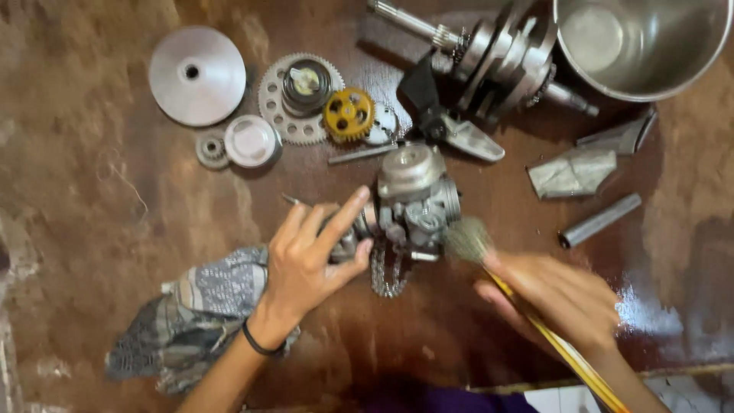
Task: Cleaning a motorcycle carburetor with a brush and solvent.
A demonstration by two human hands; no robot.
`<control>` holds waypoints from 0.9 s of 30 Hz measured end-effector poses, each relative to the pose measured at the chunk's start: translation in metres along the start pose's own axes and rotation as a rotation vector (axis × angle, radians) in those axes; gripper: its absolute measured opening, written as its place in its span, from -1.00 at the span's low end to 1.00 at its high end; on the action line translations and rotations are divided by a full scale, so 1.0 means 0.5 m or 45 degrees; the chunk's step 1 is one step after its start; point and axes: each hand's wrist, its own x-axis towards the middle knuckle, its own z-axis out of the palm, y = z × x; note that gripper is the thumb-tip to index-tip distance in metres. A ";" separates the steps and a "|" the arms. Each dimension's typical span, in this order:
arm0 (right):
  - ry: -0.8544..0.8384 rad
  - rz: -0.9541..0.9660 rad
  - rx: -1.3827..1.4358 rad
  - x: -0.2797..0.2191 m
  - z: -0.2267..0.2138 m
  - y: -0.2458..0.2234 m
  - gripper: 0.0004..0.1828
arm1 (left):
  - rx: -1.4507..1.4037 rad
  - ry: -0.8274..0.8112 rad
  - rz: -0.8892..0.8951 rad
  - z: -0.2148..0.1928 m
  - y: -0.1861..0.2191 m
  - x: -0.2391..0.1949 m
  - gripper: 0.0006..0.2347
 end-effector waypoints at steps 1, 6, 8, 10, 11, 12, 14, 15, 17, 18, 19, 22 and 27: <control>-0.004 -0.021 -0.068 0.016 0.008 -0.007 -0.65 | 0.023 -0.009 0.017 -0.003 -0.002 0.004 -0.48; 0.015 -0.003 0.022 -0.025 0.023 0.045 -0.69 | 0.007 0.004 -0.003 -0.009 -0.001 -0.004 -0.48; 0.021 0.058 -0.008 -0.047 0.006 0.035 -0.69 | -0.025 -0.013 -0.005 0.002 0.007 -0.005 -0.48; 0.047 0.086 -0.021 -0.045 0.006 0.024 -0.64 | -0.012 0.006 -0.008 0.003 0.001 -0.006 -0.48; 0.043 0.095 -0.021 -0.038 0.019 0.031 -0.64 | -0.018 -0.002 -0.011 0.002 0.002 -0.004 -0.48; 0.069 0.032 0.028 -0.032 0.033 0.038 -0.67 | -0.032 -0.004 -0.016 0.002 0.003 -0.003 -0.48; 0.088 -0.023 0.085 -0.033 0.042 0.044 -0.70 | -0.047 -0.016 -0.031 -0.001 0.004 -0.007 -0.47; 0.043 -0.003 0.022 -0.035 0.038 0.049 -0.70 | -0.050 -0.002 -0.011 -0.001 0.002 -0.006 -0.48; -0.003 0.016 -0.036 -0.025 0.017 0.036 -0.70 | -0.050 0.010 0.006 -0.004 0.002 -0.008 -0.48; -0.030 0.119 0.005 -0.014 0.000 0.019 -0.69 | -0.049 0.003 -0.015 -0.006 0.003 -0.009 -0.48; -0.053 0.225 0.039 -0.005 -0.019 0.004 -0.68 | -0.053 -0.004 -0.028 -0.005 0.003 -0.007 -0.48; 0.078 0.053 -0.014 -0.042 0.049 0.033 -0.74 | -0.047 0.009 -0.009 0.001 0.001 -0.011 -0.49; 0.058 0.327 -0.101 -0.050 0.017 -0.047 -0.77 | -0.014 0.007 -0.002 0.001 -0.004 -0.015 -0.48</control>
